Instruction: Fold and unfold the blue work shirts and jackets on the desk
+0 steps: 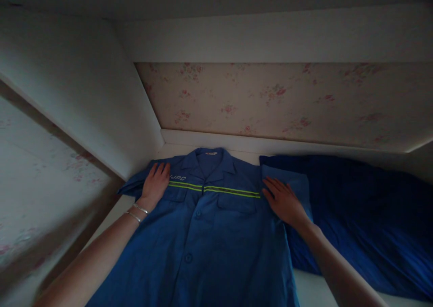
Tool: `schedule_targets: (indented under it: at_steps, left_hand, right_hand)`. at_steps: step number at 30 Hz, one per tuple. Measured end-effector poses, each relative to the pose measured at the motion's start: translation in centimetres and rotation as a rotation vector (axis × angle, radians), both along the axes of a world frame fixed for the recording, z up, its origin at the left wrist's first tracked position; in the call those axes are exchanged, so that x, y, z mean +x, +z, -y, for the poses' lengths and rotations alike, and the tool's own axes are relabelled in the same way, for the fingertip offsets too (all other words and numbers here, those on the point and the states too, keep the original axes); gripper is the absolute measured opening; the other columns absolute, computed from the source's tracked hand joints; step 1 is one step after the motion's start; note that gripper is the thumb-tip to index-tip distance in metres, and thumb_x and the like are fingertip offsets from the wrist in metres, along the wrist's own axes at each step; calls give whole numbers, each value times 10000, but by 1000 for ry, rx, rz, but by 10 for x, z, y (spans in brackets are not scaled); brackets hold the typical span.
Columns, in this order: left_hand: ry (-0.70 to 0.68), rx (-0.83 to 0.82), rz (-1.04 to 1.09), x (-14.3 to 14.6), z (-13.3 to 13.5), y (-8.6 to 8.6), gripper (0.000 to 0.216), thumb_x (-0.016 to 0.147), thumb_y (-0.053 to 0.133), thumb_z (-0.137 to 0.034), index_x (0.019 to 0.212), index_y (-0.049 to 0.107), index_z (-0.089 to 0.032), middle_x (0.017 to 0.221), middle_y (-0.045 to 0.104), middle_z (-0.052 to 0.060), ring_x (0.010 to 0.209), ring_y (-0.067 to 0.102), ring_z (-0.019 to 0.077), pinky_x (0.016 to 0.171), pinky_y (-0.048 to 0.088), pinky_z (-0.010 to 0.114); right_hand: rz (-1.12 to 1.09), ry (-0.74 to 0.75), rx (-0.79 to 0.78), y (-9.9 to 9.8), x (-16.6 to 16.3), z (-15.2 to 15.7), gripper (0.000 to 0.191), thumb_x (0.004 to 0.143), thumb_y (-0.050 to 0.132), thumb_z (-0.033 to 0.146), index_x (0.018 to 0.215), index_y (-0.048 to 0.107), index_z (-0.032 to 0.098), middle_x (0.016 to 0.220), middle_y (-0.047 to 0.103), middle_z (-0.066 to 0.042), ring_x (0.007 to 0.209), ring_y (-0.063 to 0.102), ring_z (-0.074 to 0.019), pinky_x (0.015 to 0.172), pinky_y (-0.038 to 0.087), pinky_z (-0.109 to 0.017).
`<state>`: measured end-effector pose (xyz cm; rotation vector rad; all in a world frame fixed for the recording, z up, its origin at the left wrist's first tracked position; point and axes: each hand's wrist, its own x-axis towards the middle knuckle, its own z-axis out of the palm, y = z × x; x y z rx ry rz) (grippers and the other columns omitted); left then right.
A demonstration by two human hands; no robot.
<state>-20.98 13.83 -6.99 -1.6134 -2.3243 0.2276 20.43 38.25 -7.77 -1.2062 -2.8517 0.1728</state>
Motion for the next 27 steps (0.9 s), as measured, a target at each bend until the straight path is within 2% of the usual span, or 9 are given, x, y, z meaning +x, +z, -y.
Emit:
schedule_targets:
  at_steps: [3, 5, 10, 12, 14, 17, 21, 24, 27]
  left_hand:
    - [11, -68, 56, -10, 2, -5, 444, 901, 365, -46, 1192, 689, -130, 1256, 666, 154, 1152, 618, 261, 1024, 469, 384]
    - [67, -77, 69, -23, 8, -7, 438, 913, 357, -75, 1233, 655, -113, 1210, 677, 169, 1058, 655, 269, 919, 520, 386]
    - [212, -60, 49, -49, 26, -6, 455, 933, 288, -101, 1237, 624, -58, 1159, 667, 223, 994, 663, 301, 826, 525, 414]
    - [212, -53, 28, -50, 29, -3, 453, 928, 289, -100, 1223, 631, -63, 1194, 649, 228, 1065, 630, 317, 871, 503, 432]
    - [204, -35, -3, -46, 33, 2, 439, 953, 307, -175, 1242, 617, -59, 1218, 629, 242, 1133, 580, 360, 918, 470, 486]
    - [225, -3, -44, -39, 42, 10, 477, 967, 363, -309, 1276, 579, -17, 1190, 615, 280, 1125, 550, 418, 919, 444, 551]
    - [226, -36, -33, -36, 55, 17, 423, 917, 336, -122, 1195, 640, -25, 1093, 648, 262, 1071, 589, 373, 936, 445, 505]
    - [212, -69, 6, -35, 60, 17, 459, 884, 306, -46, 1168, 666, -34, 1094, 660, 260, 1093, 597, 356, 968, 442, 502]
    - [209, -85, 67, -30, 62, 16, 490, 854, 340, -32, 1249, 631, -40, 1164, 655, 267, 1131, 595, 353, 957, 470, 510]
  right_hand:
    - [140, -91, -7, -9, 35, -27, 556, 1020, 239, 450, 1521, 404, 276, 1610, 329, -5, 1483, 277, -294, 1169, 179, -667]
    - [160, -195, 9, -18, 62, -42, 573, 1016, 208, 455, 1540, 364, 283, 1628, 288, -3, 1496, 240, -306, 1153, 163, -698]
    - [-13, -392, 27, -31, 101, -55, 674, 996, 186, 475, 1510, 413, 104, 1590, 366, -125, 1463, 308, -324, 1184, 245, -546]
    - [-115, -422, 40, -27, 103, -52, 689, 987, 206, 489, 1452, 478, 60, 1514, 467, -172, 1406, 399, -327, 1163, 304, -487]
    - [-160, -502, 37, -19, 103, -49, 677, 981, 214, 517, 1397, 547, 101, 1409, 566, -183, 1312, 495, -361, 1087, 385, -507]
    - [-161, -592, -83, -9, 101, -47, 696, 964, 232, 608, 1310, 625, 150, 1285, 642, -192, 1160, 597, -393, 940, 471, -515]
    - [-143, -532, -283, -5, 95, -57, 703, 894, 404, 697, 1242, 656, 140, 1165, 695, -195, 1045, 661, -369, 858, 507, -460]
    - [-230, -560, -388, -3, 86, -64, 574, 849, 575, 573, 1155, 700, 103, 1115, 712, -214, 1058, 658, -388, 894, 498, -484]
    - [-393, -600, -487, 3, 80, -65, 446, 843, 619, 430, 1111, 724, 89, 1099, 729, -202, 1020, 684, -337, 890, 524, -430]
